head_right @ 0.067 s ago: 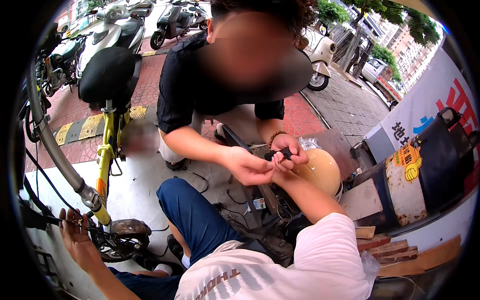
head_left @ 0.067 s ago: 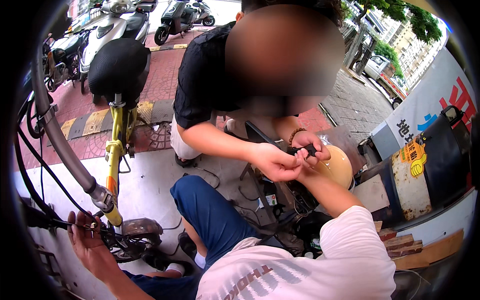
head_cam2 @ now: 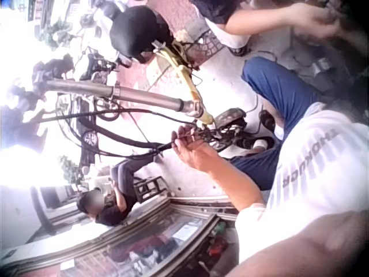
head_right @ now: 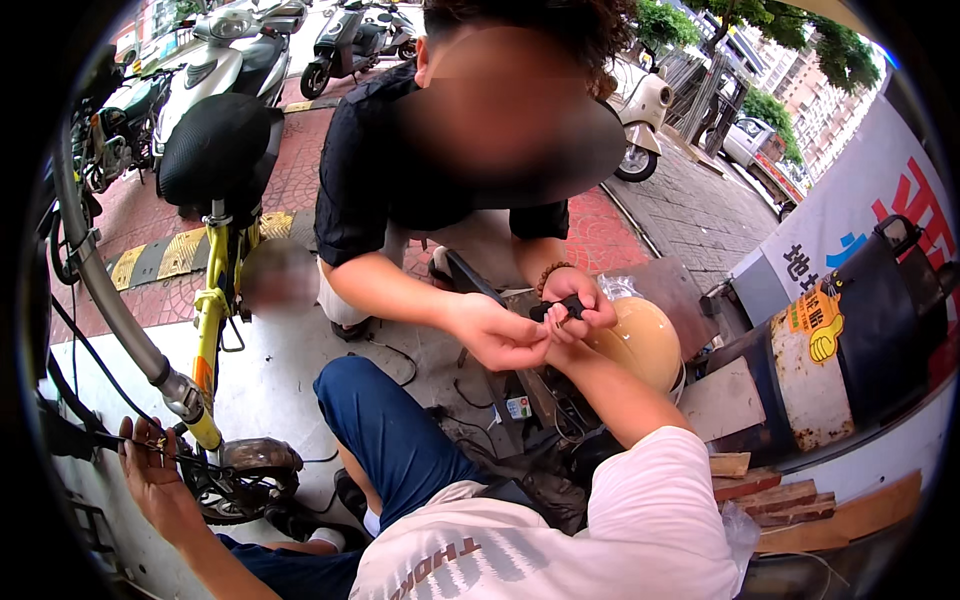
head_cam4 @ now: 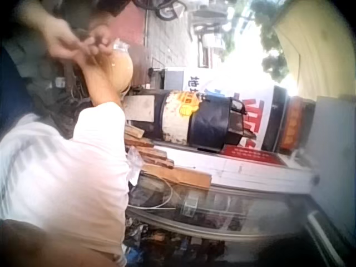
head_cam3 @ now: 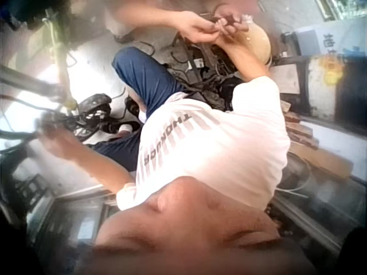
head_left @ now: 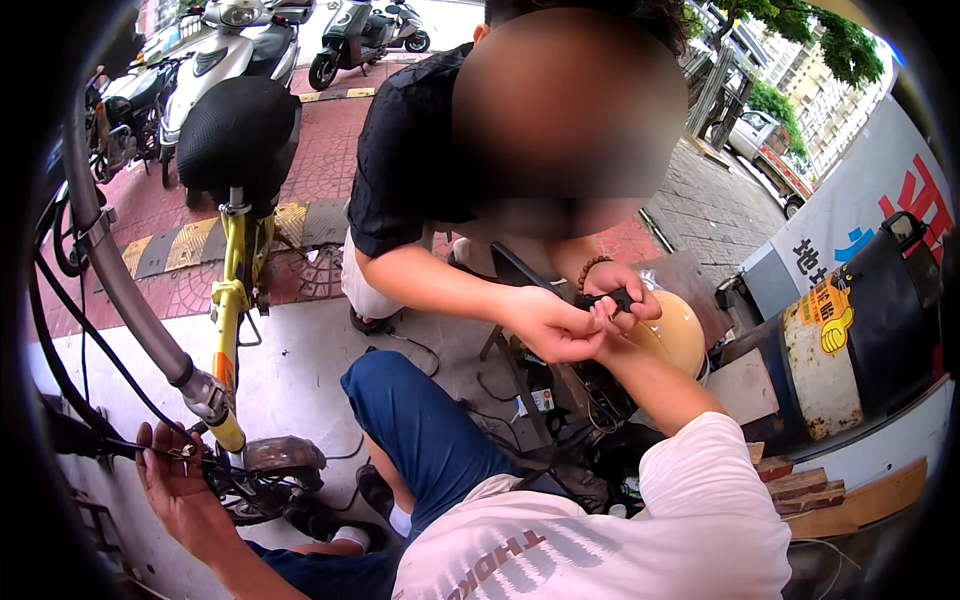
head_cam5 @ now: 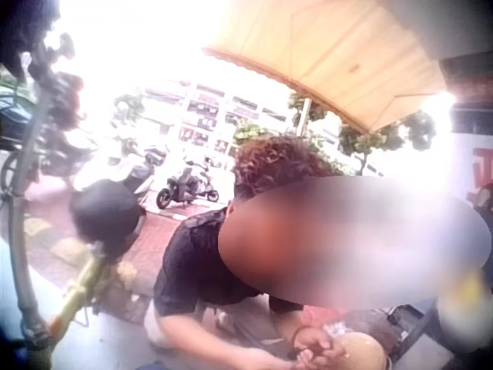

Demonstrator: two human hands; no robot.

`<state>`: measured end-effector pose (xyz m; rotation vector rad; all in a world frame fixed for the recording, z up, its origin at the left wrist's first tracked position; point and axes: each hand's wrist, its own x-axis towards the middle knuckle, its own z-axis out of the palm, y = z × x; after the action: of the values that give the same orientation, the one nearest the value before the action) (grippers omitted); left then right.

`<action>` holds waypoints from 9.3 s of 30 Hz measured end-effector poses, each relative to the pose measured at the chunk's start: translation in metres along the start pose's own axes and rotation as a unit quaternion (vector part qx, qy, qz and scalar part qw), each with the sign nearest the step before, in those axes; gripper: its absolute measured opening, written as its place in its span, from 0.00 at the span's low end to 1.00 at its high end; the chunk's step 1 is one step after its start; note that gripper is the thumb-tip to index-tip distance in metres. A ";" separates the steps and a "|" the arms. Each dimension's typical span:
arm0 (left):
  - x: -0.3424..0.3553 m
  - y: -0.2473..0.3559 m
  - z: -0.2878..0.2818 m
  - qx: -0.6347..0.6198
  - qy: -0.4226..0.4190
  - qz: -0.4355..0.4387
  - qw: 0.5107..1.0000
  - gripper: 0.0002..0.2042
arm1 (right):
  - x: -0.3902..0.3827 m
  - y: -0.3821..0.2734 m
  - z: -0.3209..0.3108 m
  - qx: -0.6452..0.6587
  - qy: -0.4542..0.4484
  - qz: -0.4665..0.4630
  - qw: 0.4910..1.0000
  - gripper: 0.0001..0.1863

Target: The person connects electrical wires on a motorcycle using pliers to strip and join them, then wraps the connection with tape.

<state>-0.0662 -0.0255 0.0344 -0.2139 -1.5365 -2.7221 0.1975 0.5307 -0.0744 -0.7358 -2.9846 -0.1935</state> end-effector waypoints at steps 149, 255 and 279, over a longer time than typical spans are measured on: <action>-0.017 0.040 0.046 -0.153 0.106 0.026 0.982 0.17 | 0.057 -0.477 -0.186 0.606 0.042 -0.466 0.643 0.12; -0.023 0.036 0.046 -0.135 0.097 0.040 0.985 0.16 | 0.052 -0.471 -0.192 0.611 0.006 -0.451 0.650 0.13; -0.022 0.036 0.045 -0.155 0.098 0.033 0.983 0.16 | 0.053 -0.470 -0.192 0.631 0.034 -0.463 0.621 0.11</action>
<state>-0.0368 -0.0076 0.0853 0.0031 -1.0361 -2.8175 -0.0626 0.1165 0.0700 0.9131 -2.1285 1.5595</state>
